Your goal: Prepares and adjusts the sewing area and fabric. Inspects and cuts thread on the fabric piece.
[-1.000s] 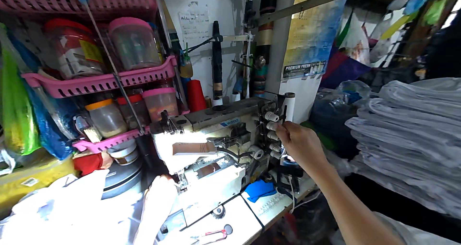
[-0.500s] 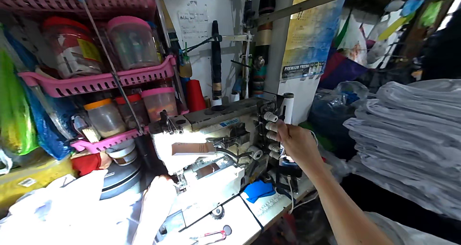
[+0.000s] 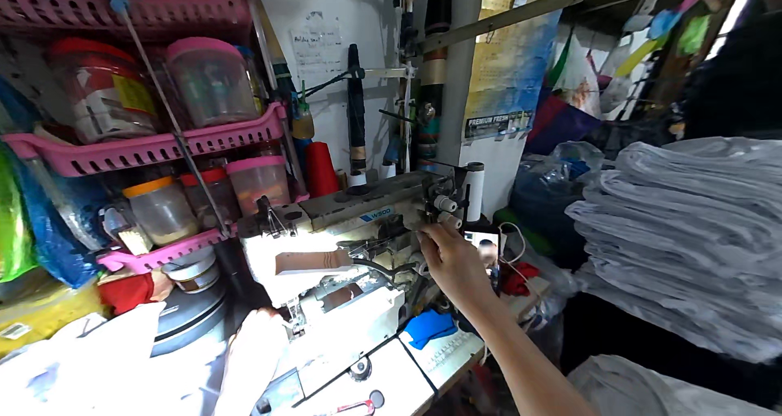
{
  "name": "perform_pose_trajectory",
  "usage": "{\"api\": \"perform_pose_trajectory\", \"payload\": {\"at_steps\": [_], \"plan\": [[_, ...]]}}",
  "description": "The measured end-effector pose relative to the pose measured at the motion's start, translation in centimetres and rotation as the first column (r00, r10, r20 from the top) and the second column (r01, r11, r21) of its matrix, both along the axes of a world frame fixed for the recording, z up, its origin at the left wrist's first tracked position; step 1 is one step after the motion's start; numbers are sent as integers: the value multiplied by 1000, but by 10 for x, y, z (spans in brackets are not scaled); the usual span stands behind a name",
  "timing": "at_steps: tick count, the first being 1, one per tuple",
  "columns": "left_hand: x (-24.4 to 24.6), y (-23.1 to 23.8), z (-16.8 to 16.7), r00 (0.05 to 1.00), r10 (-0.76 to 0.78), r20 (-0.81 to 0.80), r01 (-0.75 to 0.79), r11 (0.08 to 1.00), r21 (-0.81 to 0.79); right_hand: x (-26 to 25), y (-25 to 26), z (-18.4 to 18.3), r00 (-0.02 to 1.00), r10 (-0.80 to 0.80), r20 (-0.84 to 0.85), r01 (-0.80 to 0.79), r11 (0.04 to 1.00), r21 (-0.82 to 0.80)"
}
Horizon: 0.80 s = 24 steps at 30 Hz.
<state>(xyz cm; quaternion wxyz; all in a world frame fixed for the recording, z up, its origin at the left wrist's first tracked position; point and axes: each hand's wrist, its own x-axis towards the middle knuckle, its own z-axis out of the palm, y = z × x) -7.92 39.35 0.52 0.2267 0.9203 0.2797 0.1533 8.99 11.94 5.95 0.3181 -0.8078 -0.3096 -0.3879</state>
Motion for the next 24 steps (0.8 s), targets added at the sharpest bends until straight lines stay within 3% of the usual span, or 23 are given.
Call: {"api": "perform_pose_trajectory", "payload": {"at_steps": [4, 9, 13, 17, 21, 24], "plan": [[3, 9, -12, 999, -28, 37, 27, 999, 42, 1, 1, -9, 1000, 12, 4, -12, 1000, 25], [-3, -3, 4, 1000, 4, -12, -4, 1000, 6, -3, 2, -7, 999, 35, -28, -34, 999, 29], [-1, 3, -5, 1000, 0, 25, -1, 1000, 23, -8, -10, 5, 979, 133, -153, -121, 989, 87], [1, 3, -5, 1000, -2, 9, 2, 1000, 14, -12, -32, 22, 974, 47, -223, 5, 973, 230], [5, 14, -19, 998, -8, 59, 4, 998, 60, 3, -43, 25, 961, -92, -262, 119, 989, 89], [0, -2, 2, 999, 15, -38, -15, 1000, 10, 8, -41, 24, 970, -145, -197, 148, 989, 2]]}}
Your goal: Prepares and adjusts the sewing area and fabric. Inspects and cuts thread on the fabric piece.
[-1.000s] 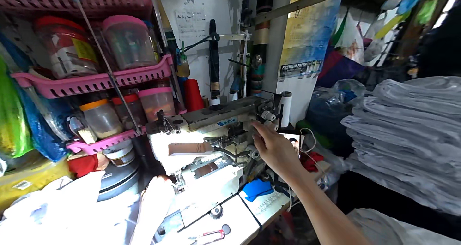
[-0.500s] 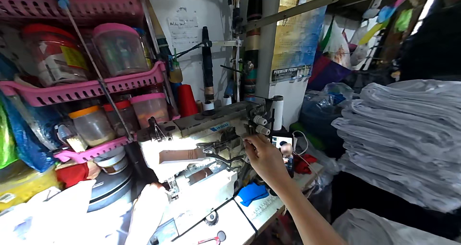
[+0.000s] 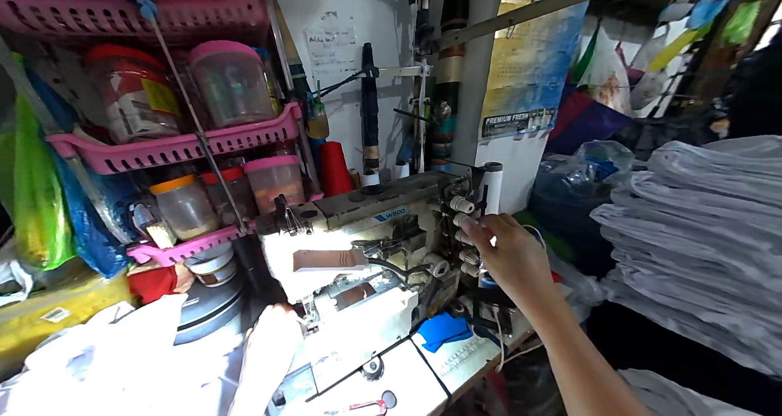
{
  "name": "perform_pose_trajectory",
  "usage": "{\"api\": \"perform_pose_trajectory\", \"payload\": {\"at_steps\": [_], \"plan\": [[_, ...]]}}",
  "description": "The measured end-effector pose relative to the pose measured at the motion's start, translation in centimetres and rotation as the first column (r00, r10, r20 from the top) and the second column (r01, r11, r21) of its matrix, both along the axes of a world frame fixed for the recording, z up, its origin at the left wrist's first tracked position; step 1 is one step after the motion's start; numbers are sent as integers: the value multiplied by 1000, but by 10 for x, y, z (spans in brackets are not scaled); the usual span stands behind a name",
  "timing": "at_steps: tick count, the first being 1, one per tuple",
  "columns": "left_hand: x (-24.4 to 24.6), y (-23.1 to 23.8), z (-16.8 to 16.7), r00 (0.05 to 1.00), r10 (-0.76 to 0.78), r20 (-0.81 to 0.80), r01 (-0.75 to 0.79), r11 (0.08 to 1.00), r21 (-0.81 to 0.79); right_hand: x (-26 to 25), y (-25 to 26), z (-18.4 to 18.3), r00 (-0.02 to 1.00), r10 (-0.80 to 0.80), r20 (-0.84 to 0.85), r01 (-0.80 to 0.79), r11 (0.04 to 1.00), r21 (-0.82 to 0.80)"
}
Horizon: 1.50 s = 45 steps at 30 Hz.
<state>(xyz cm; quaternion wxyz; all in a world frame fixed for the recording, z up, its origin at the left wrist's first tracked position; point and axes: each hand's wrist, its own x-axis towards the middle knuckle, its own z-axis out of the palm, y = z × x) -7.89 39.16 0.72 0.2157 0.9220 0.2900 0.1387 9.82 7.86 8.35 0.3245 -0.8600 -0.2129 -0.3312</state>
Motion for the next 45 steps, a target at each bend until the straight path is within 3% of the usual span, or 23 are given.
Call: {"api": "perform_pose_trajectory", "payload": {"at_steps": [8, 10, 15, 20, 22, 24, 27, 30, 32, 36, 41, 45], "plan": [[13, 15, -2, 992, -35, -124, 37, 999, 17, 2, 4, -3, 998, -30, 50, 33, 998, -60], [21, 25, -15, 998, -10, -59, 12, 999, 42, 3, 3, -2, 998, -32, 58, 37, 996, -78], [18, 18, -7, 998, 17, -64, -17, 1000, 3, 4, 2, -4, 995, -22, 94, 31, 995, -93], [13, 15, -5, 1000, -20, 9, 20, 1000, 11, -20, -10, -25, 990, 52, 127, -65, 992, 104], [12, 13, 1, 999, -39, 11, 39, 999, 6, -49, -3, -47, 980, 166, 108, -181, 974, 138], [14, 14, 3, 998, -34, 46, 34, 999, -3, -82, 12, -76, 924, 381, -46, -379, 924, 47], [18, 13, 9, 1000, 13, 10, -13, 999, -37, -114, 47, -130, 711, 649, -272, -690, 718, -91], [24, 25, -9, 998, 36, 42, -37, 999, 39, -133, 76, -176, 602, 691, -399, -795, 567, -217], [18, 29, -19, 983, 0, 183, 0, 1000, 1, -143, 88, -193, 658, 657, -369, -750, 615, -242], [-22, 34, -24, 855, -25, 519, 152, 967, -205, -140, 97, -213, 727, 662, -181, -686, 706, -173], [-108, 26, -45, 758, 196, 622, 55, 931, -360, -119, 86, -223, 791, 610, -41, -611, 785, -99], [-178, -30, -75, 788, 166, 592, 81, 926, -368, -118, 70, -200, 756, 616, -224, -585, 788, 192]]}}
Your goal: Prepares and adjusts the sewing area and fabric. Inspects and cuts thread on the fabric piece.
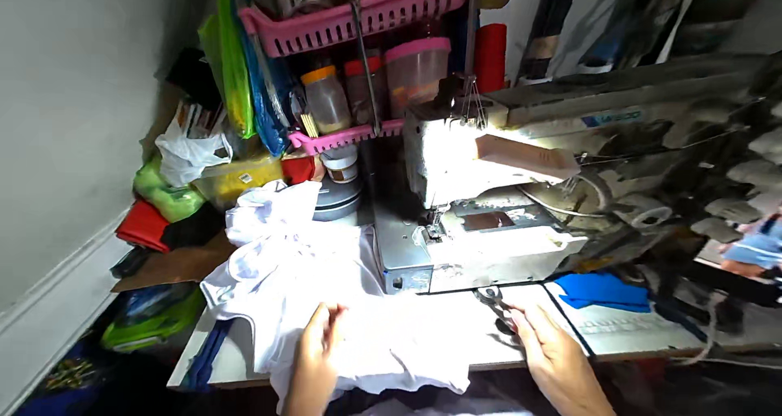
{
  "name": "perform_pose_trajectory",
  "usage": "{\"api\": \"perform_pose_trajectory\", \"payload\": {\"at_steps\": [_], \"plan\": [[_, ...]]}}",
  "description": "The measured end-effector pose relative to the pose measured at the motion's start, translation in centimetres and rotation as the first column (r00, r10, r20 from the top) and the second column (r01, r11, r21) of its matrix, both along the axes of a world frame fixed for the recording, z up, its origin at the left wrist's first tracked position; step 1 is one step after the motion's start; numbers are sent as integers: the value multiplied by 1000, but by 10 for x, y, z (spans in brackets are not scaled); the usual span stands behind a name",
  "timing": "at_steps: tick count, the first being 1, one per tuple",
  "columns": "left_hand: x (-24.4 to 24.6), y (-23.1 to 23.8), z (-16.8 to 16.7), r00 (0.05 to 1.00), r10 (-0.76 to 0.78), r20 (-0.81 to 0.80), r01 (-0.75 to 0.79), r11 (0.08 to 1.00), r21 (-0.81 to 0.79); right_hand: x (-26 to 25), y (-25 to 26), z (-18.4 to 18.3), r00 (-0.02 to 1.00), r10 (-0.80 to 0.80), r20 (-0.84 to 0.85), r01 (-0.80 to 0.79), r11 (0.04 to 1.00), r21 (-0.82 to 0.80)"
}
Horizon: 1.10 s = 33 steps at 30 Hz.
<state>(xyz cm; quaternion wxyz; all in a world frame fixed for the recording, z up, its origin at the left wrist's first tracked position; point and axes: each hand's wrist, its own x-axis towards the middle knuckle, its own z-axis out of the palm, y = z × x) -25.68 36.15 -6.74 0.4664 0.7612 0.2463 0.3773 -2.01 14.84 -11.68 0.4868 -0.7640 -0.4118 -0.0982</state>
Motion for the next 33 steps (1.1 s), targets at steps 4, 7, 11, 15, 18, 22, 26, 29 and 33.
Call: {"api": "perform_pose_trajectory", "payload": {"at_steps": [4, 7, 11, 15, 18, 22, 26, 29, 33], "plan": [[-19, -67, -21, 973, -178, -148, 179, 984, -5, -22, -8, 19, 974, 123, -189, -171, 950, -261], [0, -94, -35, 971, -119, -208, 156, 972, 176, -44, 14, 32, 985, 109, -130, -164, 812, -560], [26, -108, -26, 982, -18, -188, 58, 976, 209, -53, 38, 52, 799, 311, -515, -515, 796, -319], [29, -98, -6, 998, -36, 53, 36, 999, -6, -69, 45, 62, 544, 505, -670, -418, 855, 306], [23, -84, 5, 973, -89, 211, 146, 951, -271, -76, 35, 58, 730, 461, -504, -350, 886, 305], [20, -78, 4, 934, -71, 350, 260, 806, -531, -107, 22, 58, 909, 370, -190, -350, 927, 132], [23, -82, 7, 923, -24, 384, 306, 651, -695, -111, 32, 46, 965, 261, 11, -261, 964, 42], [24, -80, 8, 930, -14, 368, 289, 645, -707, -108, 38, 44, 968, 202, 149, -208, 978, 25], [25, -67, 12, 946, -52, 319, 258, 715, -650, -106, 41, 53, 937, 306, -170, -278, 946, 168]]}}
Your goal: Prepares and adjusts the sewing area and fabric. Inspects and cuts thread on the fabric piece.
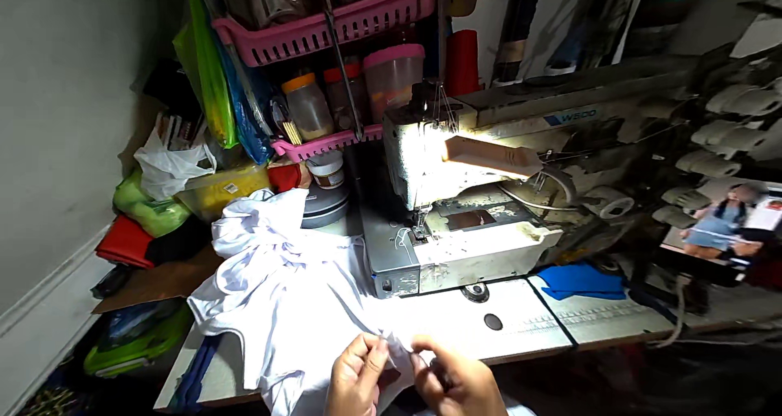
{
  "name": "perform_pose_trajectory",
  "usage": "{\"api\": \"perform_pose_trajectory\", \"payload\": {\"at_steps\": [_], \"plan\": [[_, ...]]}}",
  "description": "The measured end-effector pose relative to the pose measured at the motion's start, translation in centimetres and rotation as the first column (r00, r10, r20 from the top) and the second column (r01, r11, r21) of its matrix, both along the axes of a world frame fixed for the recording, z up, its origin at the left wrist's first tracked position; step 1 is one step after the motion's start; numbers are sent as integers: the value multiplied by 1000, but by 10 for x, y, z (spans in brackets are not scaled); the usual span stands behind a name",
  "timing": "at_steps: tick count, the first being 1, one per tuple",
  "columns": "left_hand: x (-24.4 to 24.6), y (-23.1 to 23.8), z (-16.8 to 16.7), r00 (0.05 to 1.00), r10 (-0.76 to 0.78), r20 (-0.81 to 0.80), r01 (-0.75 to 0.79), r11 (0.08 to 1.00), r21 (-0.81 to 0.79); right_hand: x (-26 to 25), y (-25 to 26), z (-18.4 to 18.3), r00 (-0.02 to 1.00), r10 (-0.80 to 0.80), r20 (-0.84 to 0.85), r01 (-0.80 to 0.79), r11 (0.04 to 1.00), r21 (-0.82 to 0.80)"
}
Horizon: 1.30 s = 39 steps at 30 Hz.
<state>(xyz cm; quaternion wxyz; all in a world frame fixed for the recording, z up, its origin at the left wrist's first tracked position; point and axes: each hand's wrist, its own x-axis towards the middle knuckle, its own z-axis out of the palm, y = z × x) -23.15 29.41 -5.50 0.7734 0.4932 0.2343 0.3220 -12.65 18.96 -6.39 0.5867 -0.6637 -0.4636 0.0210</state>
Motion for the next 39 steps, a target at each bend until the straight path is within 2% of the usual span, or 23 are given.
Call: {"api": "perform_pose_trajectory", "payload": {"at_steps": [1, 3, 4, 5, 7, 9, 11, 13, 15, 17, 18, 20, 21, 24, 26, 28, 29, 30, 31, 33, 35, 37, 39], "plan": [[2, 7, 5, 1000, 16, -4, -16, 1000, 8, 3, 1, 5, 965, 74, -250, -68, 997, 31], [6, 25, 21, 997, 82, -11, -82, 996, 23, 14, 6, 13, 722, 221, -656, -145, 975, 170], [7, 37, 31, 991, 129, -27, -127, 990, 60, 21, 7, 18, 623, 252, -741, -135, 967, 215], [5, 49, 42, 982, 182, -49, -175, 976, 127, 29, 6, 21, 597, 244, -764, -120, 969, 216], [-11, 78, 60, 963, 262, -68, -221, 904, 366, 51, -1, 20, 734, 123, -667, -47, 990, 131], [-40, 119, 67, 963, 260, -68, -149, 727, 670, 82, -14, 9, 913, -62, -404, 71, 997, 8], [-70, 162, 63, 962, 231, -148, -6, 555, 832, 117, -33, -5, 961, -207, -183, 187, 975, -122], [-92, 185, 45, 912, 237, -336, 169, 528, 832, 142, -50, -24, 971, -238, -26, 223, 939, -263], [-99, 188, 24, 762, 270, -588, 392, 530, 752, 148, -55, -36, 982, -164, 96, 189, 894, -405], [-95, 175, 11, 623, 344, -703, 517, 493, 700, 143, -53, -37, 976, -131, 173, 199, 857, -476], [-91, 165, 7, 631, 403, -663, 510, 430, 745, 139, -49, -37, 968, -144, 207, 226, 863, -453], [-78, 142, 3, 746, 470, -472, 372, 294, 881, 127, -39, -29, 957, -169, 237, 242, 915, -324], [-68, 129, 3, 792, 467, -392, 305, 254, 918, 119, -33, -22, 966, -146, 216, 199, 947, -253], [-39, 98, 7, 864, 348, -365, 276, 278, 920, 91, -10, -4, 993, 83, 82, -68, 982, -175], [-22, 89, 6, 833, 365, -417, 327, 283, 902, 81, 7, -2, 989, 134, 62, -110, 949, -297], [-10, 87, 12, 736, 396, -549, 449, 321, 834, 80, 23, -1, 988, 154, 26, -118, 845, -521], [-7, 88, 19, 647, 367, -669, 553, 379, 742, 82, 30, -2, 987, 163, -18, -139, 776, -615], [-5, 89, 23, 567, 331, -754, 627, 421, 656, 82, 33, -5, 986, 157, -53, -154, 748, -645], [-3, 90, 23, 556, 326, -765, 637, 424, 644, 83, 34, -11, 988, 140, -73, -155, 785, -599], [-7, 88, 15, 675, 366, -640, 532, 360, 766, 85, 31, -22, 986, 126, -110, -157, 921, -358], [-14, 88, 8, 800, 321, -507, 423, 297, 856, 84, 23, -23, 972, 167, -166, -195, 965, -174], [-20, 88, 6, 855, 186, -484, 424, 287, 859, 79, 13, -22, 966, 204, -158, -223, 968, -114], [-23, 82, 2, 856, 142, -496, 448, 275, 851, 72, 4, -28, 977, 204, -57, -210, 968, -134]]}}
